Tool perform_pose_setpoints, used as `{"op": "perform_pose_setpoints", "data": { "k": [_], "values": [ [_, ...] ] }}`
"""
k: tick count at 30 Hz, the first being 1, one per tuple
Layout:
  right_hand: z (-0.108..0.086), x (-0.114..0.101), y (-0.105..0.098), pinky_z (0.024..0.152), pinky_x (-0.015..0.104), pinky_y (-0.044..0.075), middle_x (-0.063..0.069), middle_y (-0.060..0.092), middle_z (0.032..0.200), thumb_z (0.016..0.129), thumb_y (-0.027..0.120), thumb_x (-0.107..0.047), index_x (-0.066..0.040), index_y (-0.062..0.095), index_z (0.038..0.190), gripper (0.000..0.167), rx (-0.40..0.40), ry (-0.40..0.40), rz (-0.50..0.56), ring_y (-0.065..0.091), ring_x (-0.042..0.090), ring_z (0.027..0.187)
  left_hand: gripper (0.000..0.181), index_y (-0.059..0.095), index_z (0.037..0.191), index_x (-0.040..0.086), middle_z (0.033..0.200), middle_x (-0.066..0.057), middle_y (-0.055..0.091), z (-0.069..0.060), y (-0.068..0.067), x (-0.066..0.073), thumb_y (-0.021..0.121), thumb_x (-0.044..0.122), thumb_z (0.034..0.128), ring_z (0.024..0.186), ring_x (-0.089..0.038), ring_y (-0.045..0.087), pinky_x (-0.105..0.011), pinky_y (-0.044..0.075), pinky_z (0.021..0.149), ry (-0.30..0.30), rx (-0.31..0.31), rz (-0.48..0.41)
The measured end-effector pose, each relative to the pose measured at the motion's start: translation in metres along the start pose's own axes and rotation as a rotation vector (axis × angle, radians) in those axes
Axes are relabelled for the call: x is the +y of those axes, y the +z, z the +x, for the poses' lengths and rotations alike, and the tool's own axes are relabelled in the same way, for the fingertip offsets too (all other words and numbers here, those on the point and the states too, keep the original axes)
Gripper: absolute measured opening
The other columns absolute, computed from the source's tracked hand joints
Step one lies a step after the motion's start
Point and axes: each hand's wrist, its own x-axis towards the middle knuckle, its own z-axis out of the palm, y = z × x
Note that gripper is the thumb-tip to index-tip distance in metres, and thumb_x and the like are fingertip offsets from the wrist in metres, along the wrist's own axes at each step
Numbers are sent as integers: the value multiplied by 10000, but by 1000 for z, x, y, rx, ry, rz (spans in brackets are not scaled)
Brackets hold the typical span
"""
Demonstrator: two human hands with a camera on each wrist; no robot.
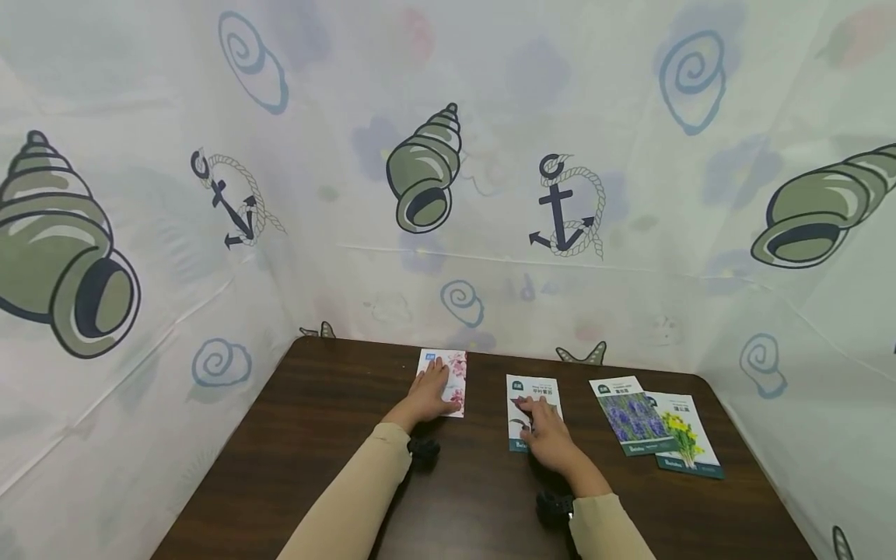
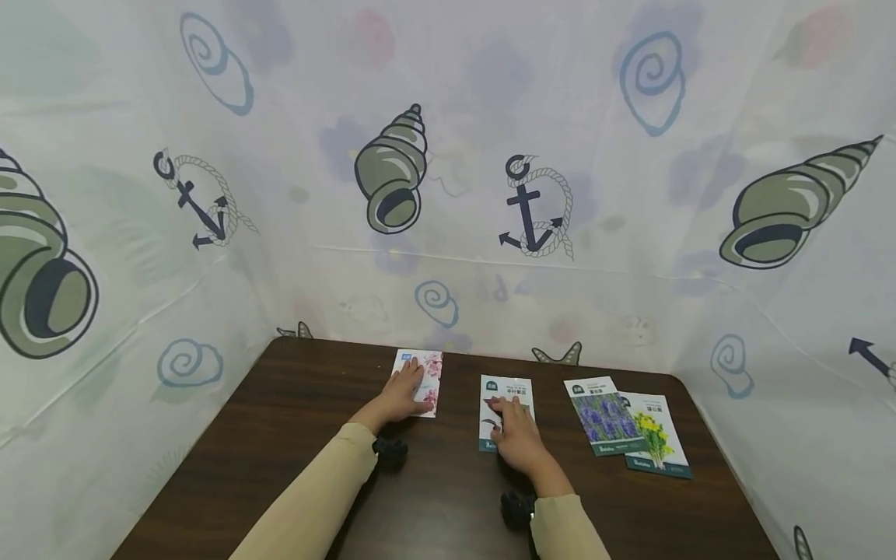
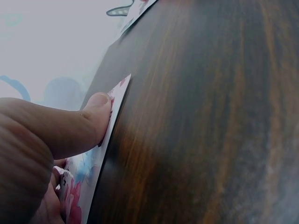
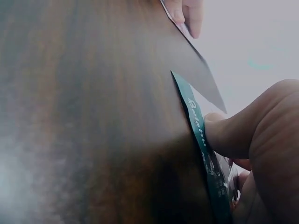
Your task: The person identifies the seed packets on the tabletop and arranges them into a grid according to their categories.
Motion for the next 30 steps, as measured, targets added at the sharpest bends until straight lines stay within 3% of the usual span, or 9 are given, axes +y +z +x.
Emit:
{"op": "perform_pose_setpoints", "data": {
  "k": [5,10,15,21,26,30],
  "values": [
    [3,-3,-2,1299,742,184,362,441,1640,1003,714,-41,61,607,1398,421,32,-55,-28,290,616,1578,1041,215,1731,-1,1830,-223,33,-1,-3,3,814,391,976,1720,-391,6,-576,12,1392,-4,-6,-7],
    [5,-6,2,1246,779,258,349,494,1585,1007,715,-54,42,628,1427,440,87,-103,-72,321,648,1546,1038,197,1739,17,1833,-211,16,-1,-3,2,808,379,981,1722,-377,-11,-566,-6,1393,-10,-15,-11],
    [10,-9,6,1210,763,348,334,469,1593,1013,727,-77,-24,657,1422,418,121,-69,-82,361,633,1529,1045,191,1739,15,1833,-209,12,0,-3,1,806,389,981,1722,-377,-14,-571,-7,1392,-8,-20,-3],
    [20,-10,8,1116,687,455,313,518,1426,981,775,-90,-85,726,1409,431,151,-42,-85,515,528,1334,1043,211,1733,1,1830,-220,36,2,-2,0,809,401,978,1721,-386,6,-577,13,1392,-8,-4,33],
    [24,-5,9,1197,686,396,310,524,1493,1043,711,-188,-127,651,1531,495,97,-39,-125,503,541,1396,1053,193,1735,2,1830,-218,23,3,-1,-1,804,409,980,1720,-385,4,-576,17,1392,-13,-18,38],
    [26,-2,7,1280,745,239,323,449,1640,1085,635,-228,-145,560,1607,534,36,-29,-107,320,607,1568,1049,185,1733,-8,1829,-223,11,2,-1,-2,795,401,983,1719,-391,-6,-583,6,1390,-7,-25,35]
  ]
}}
